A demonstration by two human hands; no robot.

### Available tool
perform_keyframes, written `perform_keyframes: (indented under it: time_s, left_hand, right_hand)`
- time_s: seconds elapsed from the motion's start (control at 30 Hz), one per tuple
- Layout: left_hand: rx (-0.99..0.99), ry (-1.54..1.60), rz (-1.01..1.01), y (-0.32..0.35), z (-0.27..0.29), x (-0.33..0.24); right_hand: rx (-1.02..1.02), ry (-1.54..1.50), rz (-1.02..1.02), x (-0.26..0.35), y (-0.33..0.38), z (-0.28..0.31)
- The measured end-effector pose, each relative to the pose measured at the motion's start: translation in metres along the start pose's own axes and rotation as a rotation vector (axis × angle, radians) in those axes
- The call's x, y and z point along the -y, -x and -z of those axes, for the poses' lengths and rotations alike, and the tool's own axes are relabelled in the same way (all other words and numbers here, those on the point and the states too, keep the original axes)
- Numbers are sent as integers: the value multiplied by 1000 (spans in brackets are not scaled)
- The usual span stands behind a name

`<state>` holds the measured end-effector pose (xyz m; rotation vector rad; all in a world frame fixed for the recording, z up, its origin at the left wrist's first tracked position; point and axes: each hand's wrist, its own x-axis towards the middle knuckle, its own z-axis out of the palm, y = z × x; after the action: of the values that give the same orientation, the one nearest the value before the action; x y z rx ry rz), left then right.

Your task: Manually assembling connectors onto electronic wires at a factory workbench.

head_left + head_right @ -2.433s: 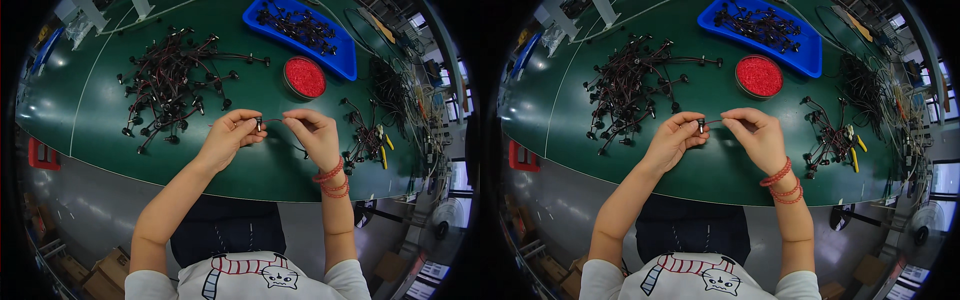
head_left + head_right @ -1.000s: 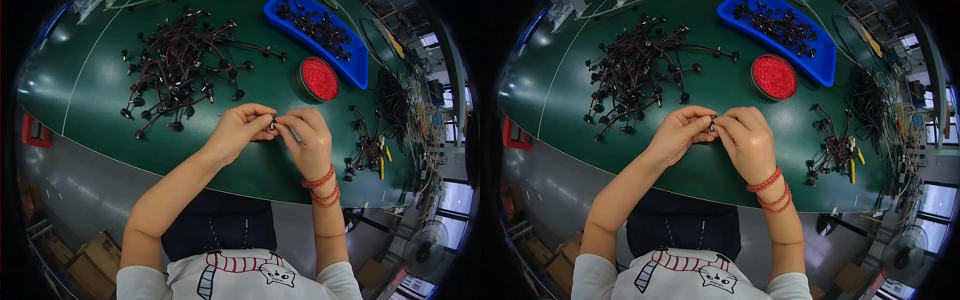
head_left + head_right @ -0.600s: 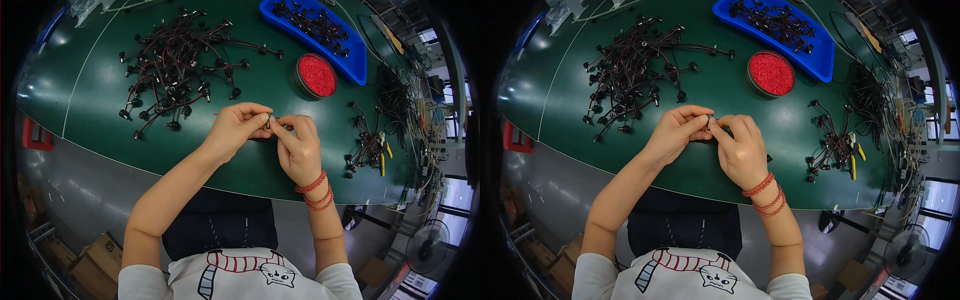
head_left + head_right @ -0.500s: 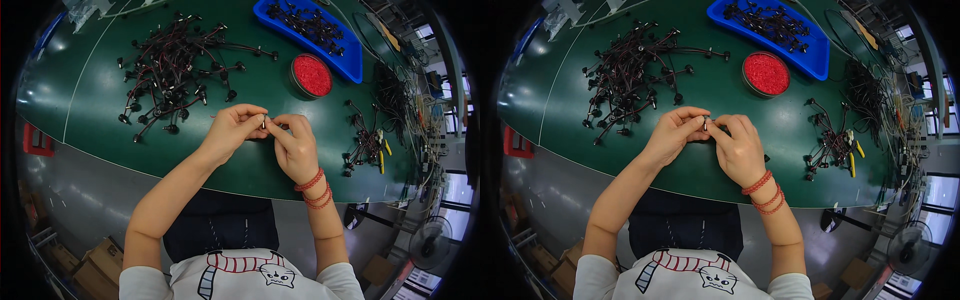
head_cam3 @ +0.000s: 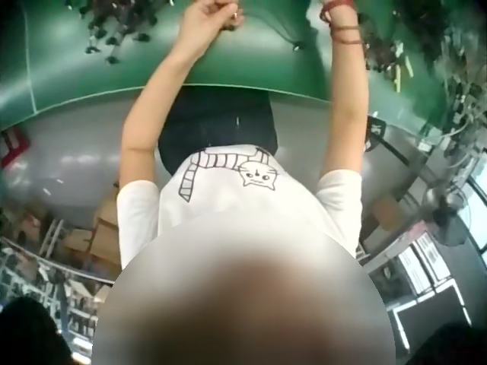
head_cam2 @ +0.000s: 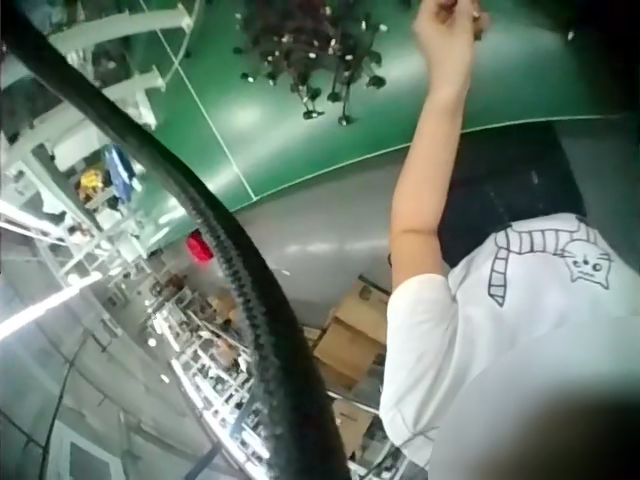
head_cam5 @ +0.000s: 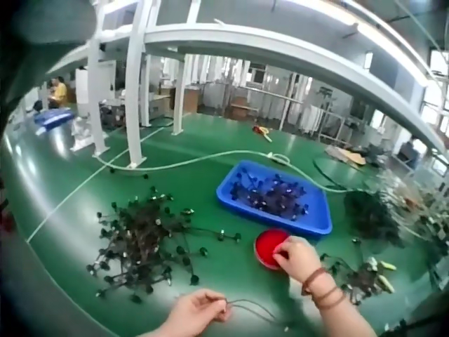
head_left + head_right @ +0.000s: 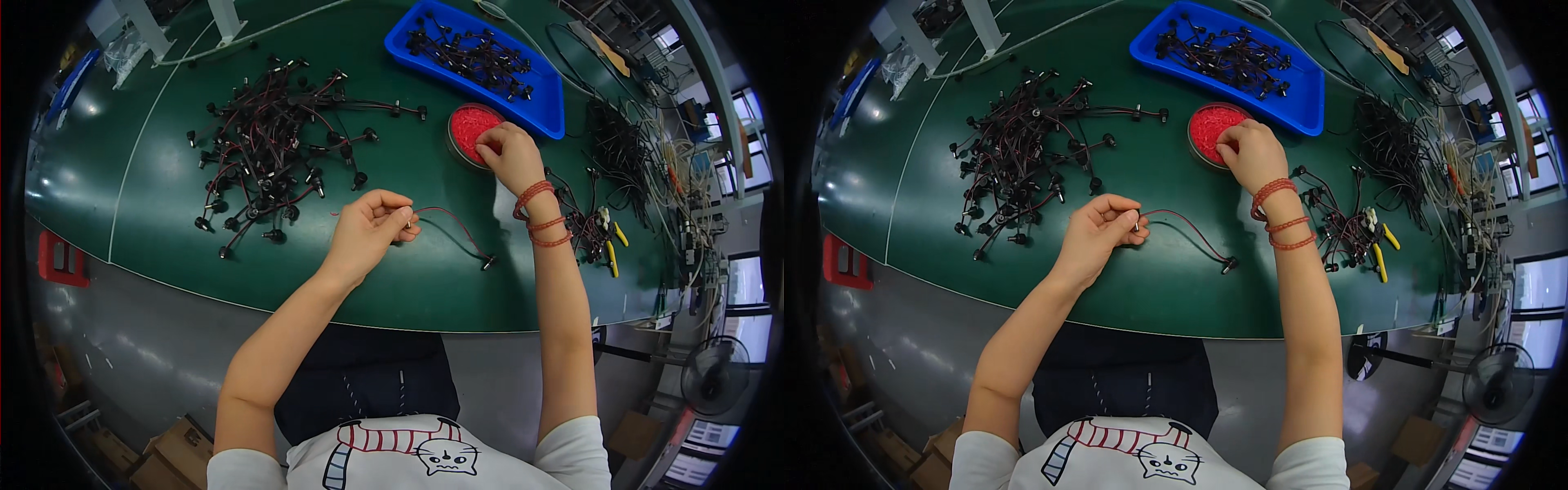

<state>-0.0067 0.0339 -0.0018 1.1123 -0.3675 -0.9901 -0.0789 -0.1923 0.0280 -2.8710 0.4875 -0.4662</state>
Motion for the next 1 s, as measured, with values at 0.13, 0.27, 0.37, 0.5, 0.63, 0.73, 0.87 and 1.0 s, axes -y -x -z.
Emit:
perform_keyframes:
  time_s: [0.13,0.27,0.37,0.5,0.63,0.73,0.87,1.0]
  left_hand:
    - [-16,-37,-17,2,1,-1]
    - [-80,-450,-110,9,5,-13]
    - [-302,-1478,-704,19,-2,-24]
    - [-100,-1262,-760,31,-29,-23]
    - [153,-1001,-273,28,-67,2]
    - [170,-1378,-151,12,-84,12]
    - [50,-1492,-437,11,-81,28]
    - [77,-1031,-306,9,-72,21]
  right_hand:
    - [-22,-44,-46,3,-1,-1]
    - [-93,-96,-101,5,4,2]
    - [-225,-157,-34,3,14,10]
    - [-246,-331,-69,20,47,22]
    - [-224,-444,-92,40,83,30]
    - [-233,-563,-116,47,106,22]
    - [-215,-650,-165,51,123,9]
    - [-212,-681,-238,51,128,17]
